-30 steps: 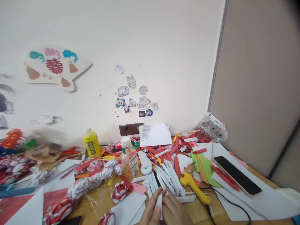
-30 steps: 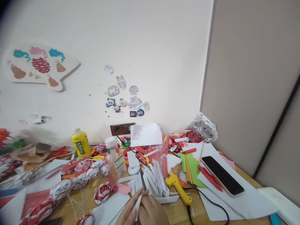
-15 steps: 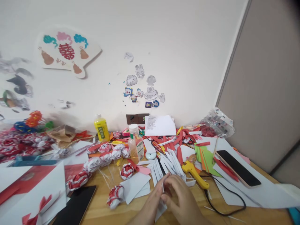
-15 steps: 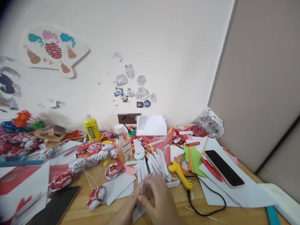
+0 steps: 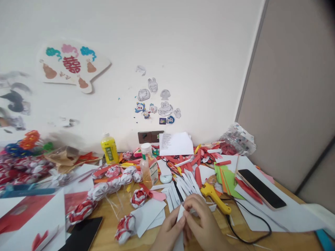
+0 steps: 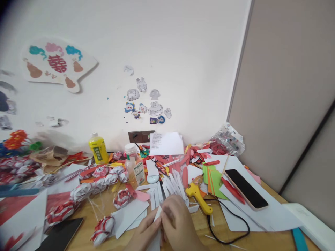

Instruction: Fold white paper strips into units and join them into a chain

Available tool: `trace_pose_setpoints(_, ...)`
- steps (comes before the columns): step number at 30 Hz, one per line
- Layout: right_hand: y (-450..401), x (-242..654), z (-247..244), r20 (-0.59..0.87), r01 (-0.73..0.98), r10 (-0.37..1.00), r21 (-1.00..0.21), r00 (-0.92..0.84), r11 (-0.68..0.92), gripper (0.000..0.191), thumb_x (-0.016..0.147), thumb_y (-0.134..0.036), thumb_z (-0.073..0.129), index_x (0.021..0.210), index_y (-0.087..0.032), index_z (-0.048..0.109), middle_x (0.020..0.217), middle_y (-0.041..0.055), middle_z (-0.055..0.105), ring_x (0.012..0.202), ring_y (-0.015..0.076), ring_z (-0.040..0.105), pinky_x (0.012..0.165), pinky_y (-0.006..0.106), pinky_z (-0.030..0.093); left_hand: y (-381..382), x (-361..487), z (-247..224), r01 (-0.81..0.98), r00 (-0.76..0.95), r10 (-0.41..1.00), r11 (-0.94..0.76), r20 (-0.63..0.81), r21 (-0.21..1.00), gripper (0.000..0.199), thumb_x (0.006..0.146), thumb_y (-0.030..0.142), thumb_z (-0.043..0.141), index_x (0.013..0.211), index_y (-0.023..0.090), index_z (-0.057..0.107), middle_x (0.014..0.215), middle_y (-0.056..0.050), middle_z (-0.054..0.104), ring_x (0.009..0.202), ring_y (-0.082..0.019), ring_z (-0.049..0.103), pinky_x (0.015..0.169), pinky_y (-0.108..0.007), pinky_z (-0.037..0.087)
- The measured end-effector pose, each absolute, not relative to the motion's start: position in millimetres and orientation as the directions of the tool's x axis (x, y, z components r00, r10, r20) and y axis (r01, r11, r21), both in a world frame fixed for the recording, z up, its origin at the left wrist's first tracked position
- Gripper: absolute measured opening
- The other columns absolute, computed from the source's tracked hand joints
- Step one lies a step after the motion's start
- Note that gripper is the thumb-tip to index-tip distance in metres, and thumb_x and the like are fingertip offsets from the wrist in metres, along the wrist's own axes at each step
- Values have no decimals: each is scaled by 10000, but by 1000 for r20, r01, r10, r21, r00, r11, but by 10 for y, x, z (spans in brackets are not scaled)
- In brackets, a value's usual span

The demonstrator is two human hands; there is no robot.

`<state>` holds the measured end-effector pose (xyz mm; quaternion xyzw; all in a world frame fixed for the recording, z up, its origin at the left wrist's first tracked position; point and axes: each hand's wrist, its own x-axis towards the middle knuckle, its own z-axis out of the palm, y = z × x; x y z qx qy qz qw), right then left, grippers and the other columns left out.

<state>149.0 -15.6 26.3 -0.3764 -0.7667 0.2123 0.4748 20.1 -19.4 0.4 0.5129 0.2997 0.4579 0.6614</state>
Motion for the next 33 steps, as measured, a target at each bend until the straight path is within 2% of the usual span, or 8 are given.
trace_pose_setpoints(4,-118,1528,285,588,411,768,-653,-254,636,125,779,-77,394,741,-190,433,824,32,483,808,173,460,712,292,369,-180,206,-5,-226,431,902,128,-19,966,424,704,527,513,850,142,617,460,24,570,397,-113,493,406,-213,353)
trace_pose_setpoints(8,-113,1510,236,550,386,802,-704,-234,596,124,806,-90,375,755,-190,428,804,26,482,782,165,459,695,285,371,-216,177,55,-97,343,939,58,-21,994,335,668,478,588,639,146,631,575,15,596,578,-128,529,563,-222,401)
trace_pose_setpoints(16,-123,1468,150,525,367,822,-736,-221,569,111,799,-112,416,724,-187,448,746,5,495,725,148,472,661,260,373,-239,243,87,-129,466,884,112,-40,985,472,703,543,497,915,139,619,471,4,621,426,-138,525,463,-245,400)
trace_pose_setpoints(20,-68,1505,182,514,353,849,-776,-123,522,109,803,-127,413,719,-184,451,726,1,498,702,141,487,641,243,389,-176,211,-35,-108,301,953,78,-42,991,565,689,500,547,1145,170,503,704,-55,695,511,-167,571,501,-273,447)
trace_pose_setpoints(23,-71,1513,213,538,369,841,-770,-64,521,111,802,-125,406,721,-185,452,718,4,496,694,146,488,637,247,392,-151,161,-21,-29,49,993,-110,111,994,457,648,474,600,1012,198,600,948,-83,648,803,-222,581,707,-296,457)
trace_pose_setpoints(25,-91,1507,227,569,396,821,-743,-52,540,110,802,-123,403,727,-187,451,730,12,499,709,155,484,645,258,389,-158,134,54,122,1,980,-198,199,973,325,656,445,601,857,196,655,894,-75,637,818,-234,559,720,-296,441)
trace_pose_setpoints(28,-123,1491,242,620,432,780,-682,-86,590,123,801,-117,389,720,-189,447,730,20,497,715,164,474,647,272,382,-184,117,158,213,148,964,-249,221,945,267,692,417,571,761,182,679,751,-64,631,724,-220,552,676,-289,434)
trace_pose_setpoints(33,-123,1474,256,650,420,749,-649,-129,635,126,784,-103,390,705,-188,439,720,19,490,706,160,475,636,267,383,-187,132,131,65,294,942,-190,163,980,302,664,430,603,801,176,693,714,-54,638,680,-204,546,668,-293,432)
